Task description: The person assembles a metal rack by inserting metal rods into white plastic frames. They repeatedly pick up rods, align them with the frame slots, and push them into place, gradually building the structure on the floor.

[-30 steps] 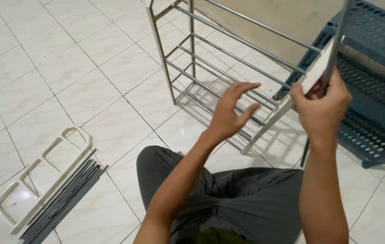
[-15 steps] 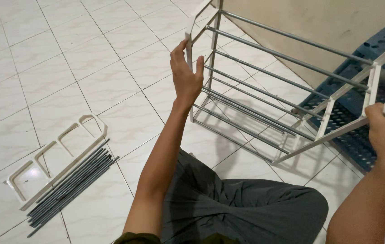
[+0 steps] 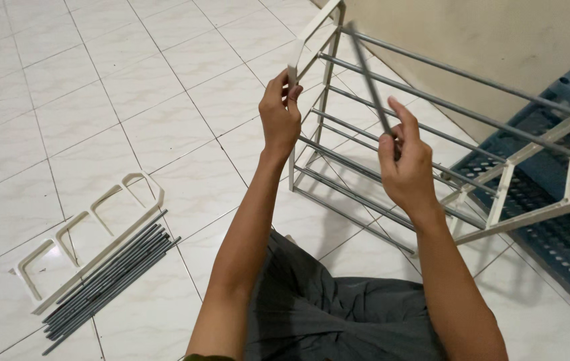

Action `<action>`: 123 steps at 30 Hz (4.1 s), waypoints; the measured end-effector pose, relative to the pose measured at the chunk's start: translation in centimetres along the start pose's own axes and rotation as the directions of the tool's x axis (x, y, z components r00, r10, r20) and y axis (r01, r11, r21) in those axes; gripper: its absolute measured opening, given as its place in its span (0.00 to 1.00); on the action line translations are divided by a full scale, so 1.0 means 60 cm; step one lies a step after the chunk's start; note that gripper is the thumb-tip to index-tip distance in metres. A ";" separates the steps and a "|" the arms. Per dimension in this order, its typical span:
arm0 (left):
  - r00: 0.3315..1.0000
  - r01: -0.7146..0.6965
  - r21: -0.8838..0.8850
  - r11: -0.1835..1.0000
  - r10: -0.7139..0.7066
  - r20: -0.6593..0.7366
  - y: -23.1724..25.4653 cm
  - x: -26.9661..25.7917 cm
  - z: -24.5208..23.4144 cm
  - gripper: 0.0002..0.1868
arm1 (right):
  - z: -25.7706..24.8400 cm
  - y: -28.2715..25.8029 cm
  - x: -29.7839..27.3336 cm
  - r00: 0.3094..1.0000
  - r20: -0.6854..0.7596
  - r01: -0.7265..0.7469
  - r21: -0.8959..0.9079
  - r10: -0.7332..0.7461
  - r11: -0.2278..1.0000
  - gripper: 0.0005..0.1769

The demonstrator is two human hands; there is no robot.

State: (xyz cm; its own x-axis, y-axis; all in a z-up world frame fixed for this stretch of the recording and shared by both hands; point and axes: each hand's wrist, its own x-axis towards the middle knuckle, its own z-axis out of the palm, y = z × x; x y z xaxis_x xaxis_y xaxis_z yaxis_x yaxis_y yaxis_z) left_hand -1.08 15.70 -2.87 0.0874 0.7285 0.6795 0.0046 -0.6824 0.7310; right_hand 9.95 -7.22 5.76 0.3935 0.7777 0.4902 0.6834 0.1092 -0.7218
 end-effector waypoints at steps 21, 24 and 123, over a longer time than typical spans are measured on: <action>0.998 0.048 -0.339 0.939 -0.062 -0.030 -0.043 -0.025 0.023 0.17 | 0.031 0.073 0.046 0.969 0.238 0.133 -0.298 -0.062 0.945 0.26; 0.996 0.074 -0.293 0.953 -0.085 -0.024 -0.048 -0.024 0.024 0.19 | 0.029 0.083 0.042 0.979 0.193 0.118 -0.251 -0.070 0.961 0.26; 0.543 -0.539 -0.321 0.779 0.613 0.575 0.366 -0.198 0.289 0.06 | -0.349 0.146 -0.132 0.897 -0.391 -0.291 -0.171 0.206 0.941 0.11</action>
State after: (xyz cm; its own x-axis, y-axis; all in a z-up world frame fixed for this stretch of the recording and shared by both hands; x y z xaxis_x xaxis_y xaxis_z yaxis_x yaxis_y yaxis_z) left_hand 15.25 -9.00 4.02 0.6227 -0.0575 0.7803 -0.3638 -0.9042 0.2237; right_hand 25.66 -25.40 5.79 0.7344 0.4777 0.4821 0.6339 -0.2289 -0.7388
